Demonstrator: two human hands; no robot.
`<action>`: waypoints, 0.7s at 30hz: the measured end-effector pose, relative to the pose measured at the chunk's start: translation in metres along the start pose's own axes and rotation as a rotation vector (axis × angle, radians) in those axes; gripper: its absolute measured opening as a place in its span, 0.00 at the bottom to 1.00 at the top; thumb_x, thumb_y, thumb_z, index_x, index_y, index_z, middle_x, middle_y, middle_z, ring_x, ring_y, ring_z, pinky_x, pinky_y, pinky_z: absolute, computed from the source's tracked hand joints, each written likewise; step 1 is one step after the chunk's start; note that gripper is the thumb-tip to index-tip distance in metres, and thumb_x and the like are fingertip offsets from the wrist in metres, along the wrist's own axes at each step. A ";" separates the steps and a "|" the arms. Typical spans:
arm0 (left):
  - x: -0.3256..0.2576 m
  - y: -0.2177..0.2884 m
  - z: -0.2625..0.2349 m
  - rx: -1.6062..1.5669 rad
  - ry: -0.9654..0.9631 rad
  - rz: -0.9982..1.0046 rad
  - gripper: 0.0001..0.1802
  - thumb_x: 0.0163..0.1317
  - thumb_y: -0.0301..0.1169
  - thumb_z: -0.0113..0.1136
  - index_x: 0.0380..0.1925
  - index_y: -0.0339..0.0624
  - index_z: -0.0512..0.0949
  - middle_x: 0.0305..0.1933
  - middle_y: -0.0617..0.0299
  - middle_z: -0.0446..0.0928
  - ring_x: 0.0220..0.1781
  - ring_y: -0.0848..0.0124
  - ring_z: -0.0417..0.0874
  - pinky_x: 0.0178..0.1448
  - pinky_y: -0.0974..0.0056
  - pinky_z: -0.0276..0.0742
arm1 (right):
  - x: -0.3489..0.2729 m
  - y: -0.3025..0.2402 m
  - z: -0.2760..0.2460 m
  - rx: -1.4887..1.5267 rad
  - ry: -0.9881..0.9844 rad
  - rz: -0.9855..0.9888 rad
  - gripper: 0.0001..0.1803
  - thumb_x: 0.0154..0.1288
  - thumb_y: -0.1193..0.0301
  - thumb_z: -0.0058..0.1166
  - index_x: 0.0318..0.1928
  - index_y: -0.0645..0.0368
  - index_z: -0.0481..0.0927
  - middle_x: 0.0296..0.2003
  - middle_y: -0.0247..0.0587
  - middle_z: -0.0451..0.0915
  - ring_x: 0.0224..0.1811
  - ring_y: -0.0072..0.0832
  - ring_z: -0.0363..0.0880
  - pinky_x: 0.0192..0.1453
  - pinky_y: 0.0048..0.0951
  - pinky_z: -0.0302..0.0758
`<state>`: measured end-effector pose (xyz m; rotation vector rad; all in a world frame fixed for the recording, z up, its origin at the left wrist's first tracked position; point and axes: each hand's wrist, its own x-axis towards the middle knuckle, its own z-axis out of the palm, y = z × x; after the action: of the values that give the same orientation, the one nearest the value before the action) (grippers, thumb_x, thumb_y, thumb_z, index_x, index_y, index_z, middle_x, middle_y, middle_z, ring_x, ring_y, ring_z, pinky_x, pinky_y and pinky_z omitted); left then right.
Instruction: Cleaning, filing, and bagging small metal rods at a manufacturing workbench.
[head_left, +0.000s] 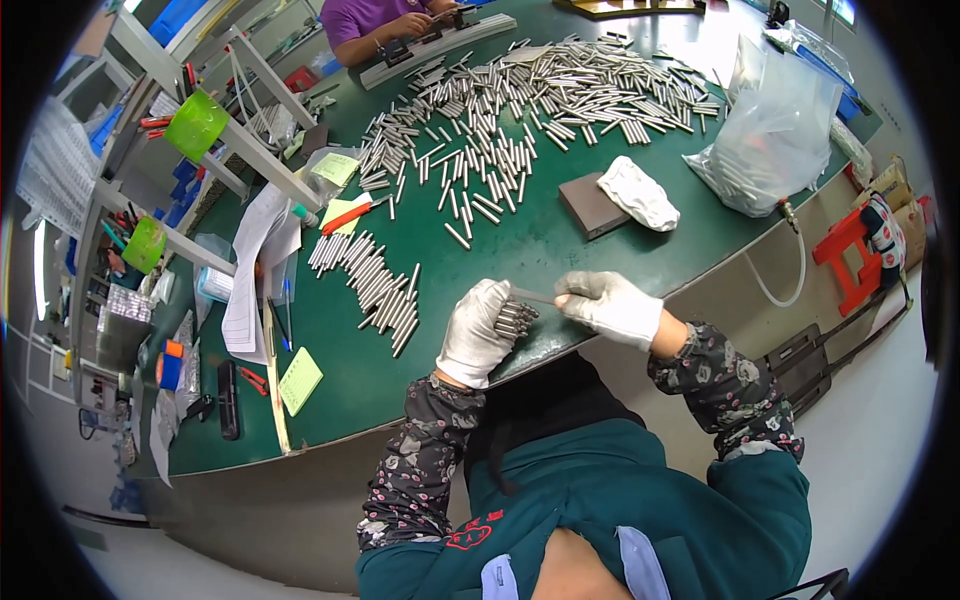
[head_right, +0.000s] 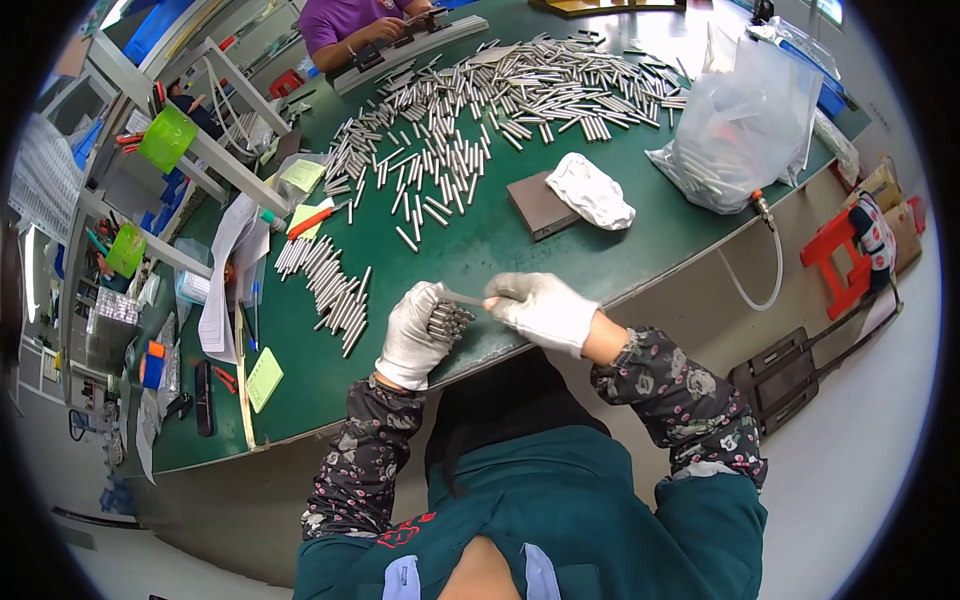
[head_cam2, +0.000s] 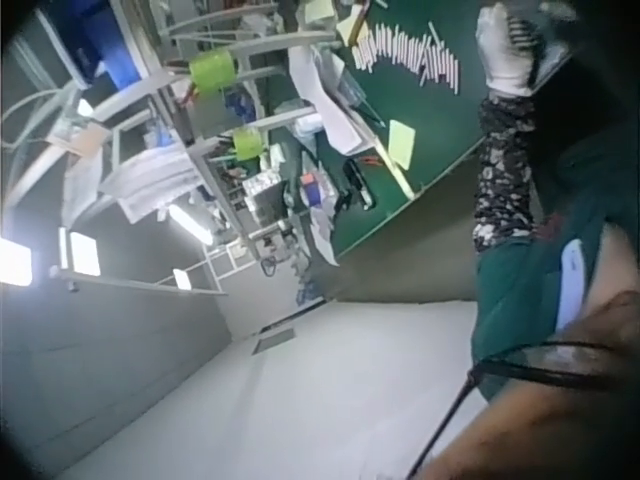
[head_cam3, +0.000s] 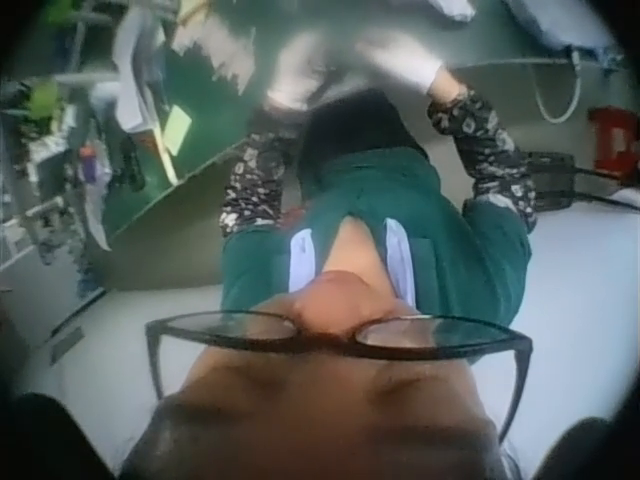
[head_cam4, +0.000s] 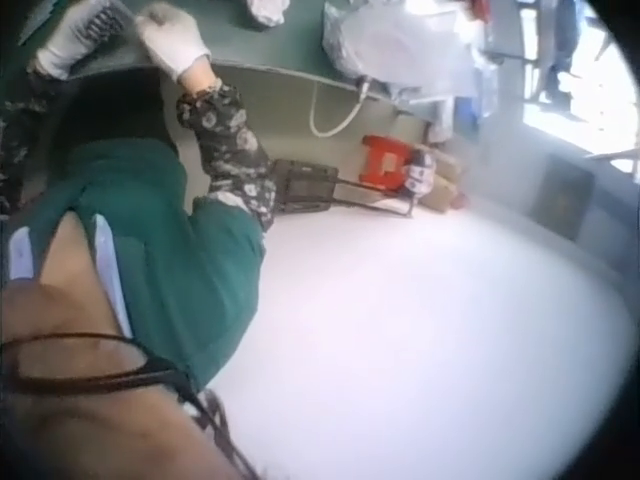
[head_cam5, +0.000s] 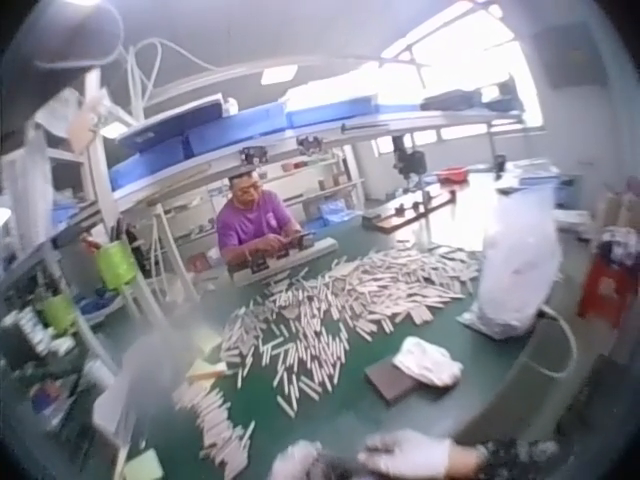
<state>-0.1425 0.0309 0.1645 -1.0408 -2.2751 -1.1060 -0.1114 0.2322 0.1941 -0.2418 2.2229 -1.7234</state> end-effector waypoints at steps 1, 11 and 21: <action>0.001 0.000 -0.002 0.012 0.021 0.018 0.21 0.35 0.18 0.62 0.35 0.38 0.72 0.29 0.55 0.72 0.31 0.57 0.76 0.36 0.62 0.72 | 0.002 -0.003 0.003 0.048 -0.040 -0.045 0.16 0.61 0.63 0.48 0.40 0.65 0.75 0.26 0.34 0.73 0.27 0.18 0.66 0.34 0.21 0.67; -0.003 -0.002 0.000 -0.082 0.028 -0.076 0.24 0.34 0.17 0.62 0.37 0.41 0.71 0.31 0.57 0.72 0.33 0.59 0.76 0.37 0.63 0.72 | 0.005 -0.008 0.001 0.061 -0.095 0.052 0.15 0.61 0.66 0.48 0.41 0.66 0.72 0.21 0.28 0.68 0.22 0.18 0.64 0.28 0.21 0.65; -0.011 -0.012 0.004 -0.235 0.182 -0.285 0.19 0.40 0.20 0.63 0.35 0.41 0.70 0.30 0.62 0.70 0.30 0.69 0.74 0.36 0.70 0.72 | -0.016 -0.011 0.025 0.649 -0.136 0.250 0.07 0.63 0.64 0.42 0.30 0.51 0.67 0.13 0.26 0.61 0.11 0.15 0.53 0.12 0.17 0.49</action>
<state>-0.1450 0.0243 0.1487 -0.6738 -2.2303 -1.5474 -0.0883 0.2123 0.2013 0.0688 1.4252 -2.0886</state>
